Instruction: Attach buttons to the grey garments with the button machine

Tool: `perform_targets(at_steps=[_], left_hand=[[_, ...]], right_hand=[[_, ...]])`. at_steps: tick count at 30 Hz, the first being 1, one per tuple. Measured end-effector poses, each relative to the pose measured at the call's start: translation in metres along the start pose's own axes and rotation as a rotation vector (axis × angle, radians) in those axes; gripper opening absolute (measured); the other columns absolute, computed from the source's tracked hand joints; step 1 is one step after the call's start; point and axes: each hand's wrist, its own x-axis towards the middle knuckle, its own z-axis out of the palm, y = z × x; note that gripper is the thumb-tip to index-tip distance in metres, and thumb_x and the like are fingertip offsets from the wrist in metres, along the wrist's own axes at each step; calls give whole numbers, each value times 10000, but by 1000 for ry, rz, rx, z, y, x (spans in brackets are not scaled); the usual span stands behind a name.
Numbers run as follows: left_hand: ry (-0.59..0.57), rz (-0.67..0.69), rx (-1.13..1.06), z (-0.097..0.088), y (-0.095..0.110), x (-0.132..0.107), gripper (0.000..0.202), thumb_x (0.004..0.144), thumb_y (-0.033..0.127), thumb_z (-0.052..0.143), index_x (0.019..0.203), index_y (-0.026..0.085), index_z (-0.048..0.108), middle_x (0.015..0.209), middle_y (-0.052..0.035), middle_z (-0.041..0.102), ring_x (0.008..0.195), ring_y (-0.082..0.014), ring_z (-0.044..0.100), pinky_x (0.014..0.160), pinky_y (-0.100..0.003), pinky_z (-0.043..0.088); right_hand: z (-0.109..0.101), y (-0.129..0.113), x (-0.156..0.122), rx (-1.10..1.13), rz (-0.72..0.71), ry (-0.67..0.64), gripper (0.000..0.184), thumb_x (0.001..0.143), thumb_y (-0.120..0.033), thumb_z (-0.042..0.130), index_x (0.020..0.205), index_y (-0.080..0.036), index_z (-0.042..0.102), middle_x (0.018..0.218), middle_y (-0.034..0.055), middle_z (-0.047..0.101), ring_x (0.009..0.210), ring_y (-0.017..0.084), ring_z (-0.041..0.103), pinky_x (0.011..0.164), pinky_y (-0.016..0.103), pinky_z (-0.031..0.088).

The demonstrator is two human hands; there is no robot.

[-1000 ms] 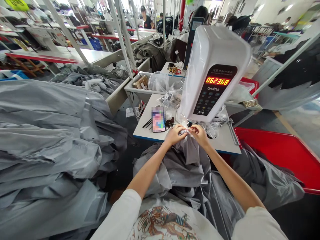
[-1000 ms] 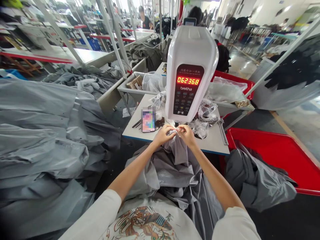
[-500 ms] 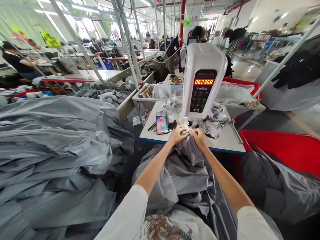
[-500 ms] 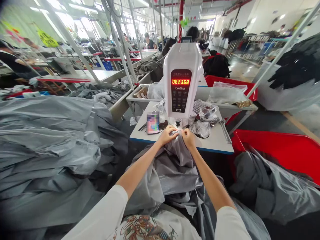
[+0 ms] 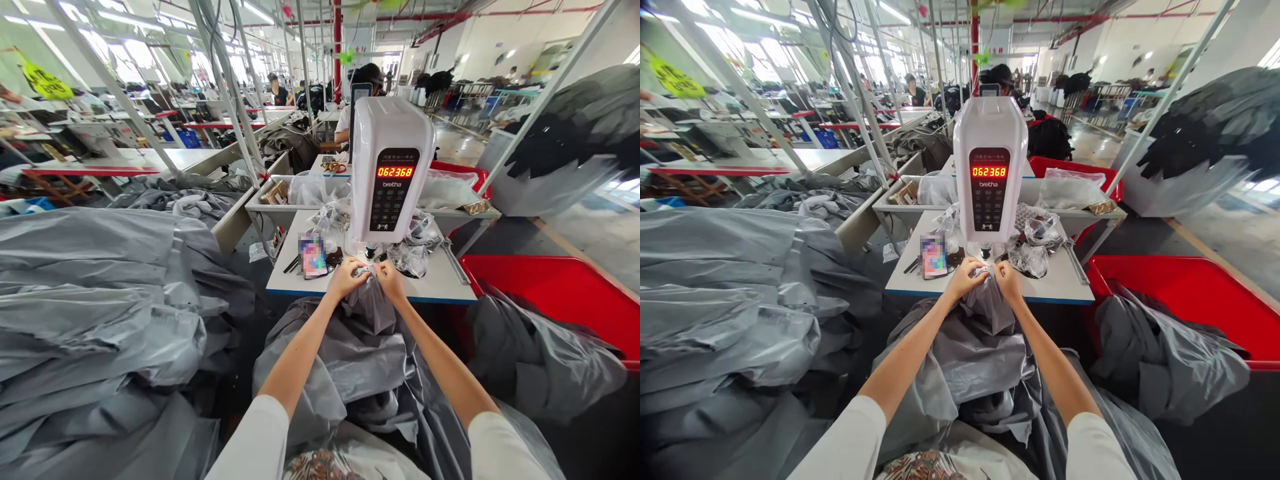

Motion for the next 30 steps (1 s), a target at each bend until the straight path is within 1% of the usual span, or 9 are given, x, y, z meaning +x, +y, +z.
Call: perform_targets(at_steps=[7, 12, 24, 28, 30], left_hand=[[0, -23, 3, -2, 4, 0, 235, 790, 308, 677, 989, 184, 676, 1061, -56, 569, 1021, -172, 584, 958, -296, 451], [16, 10, 11, 0, 1, 0, 237, 798, 315, 671, 998, 187, 670, 1060, -55, 571, 1007, -166, 589, 947, -288, 461], [23, 21, 17, 1, -1, 1, 216, 800, 300, 671, 982, 186, 661, 1049, -55, 572, 1000, -160, 590, 930, -282, 466], [26, 14, 22, 2, -3, 1, 199, 787, 263, 675, 965, 176, 658, 1055, -61, 577, 996, -161, 590, 928, -281, 467], [19, 10, 22, 2, -3, 1, 222, 778, 260, 681, 980, 170, 658, 1064, -66, 576, 1004, -167, 588, 932, -282, 466]], right_hand=[[0, -2, 0, -5, 8, 5, 392, 863, -559, 433, 700, -206, 479, 613, -11, 512, 587, 144, 454, 604, 269, 320], [0, -2, 0, 5, 3, 3, 381, 867, -539, 439, 684, -207, 474, 618, -14, 510, 593, 143, 455, 615, 269, 325], [-1, -4, -1, 33, 8, -3, 351, 864, -500, 457, 676, -204, 463, 571, -34, 464, 556, 130, 429, 599, 262, 306], [-1, -4, -1, 47, 22, -9, 349, 867, -496, 457, 680, -202, 464, 601, -26, 503, 575, 130, 452, 595, 259, 300], [-1, -4, -1, 51, 26, -7, 357, 870, -494, 445, 663, -203, 451, 593, -26, 490, 566, 128, 438, 585, 260, 296]])
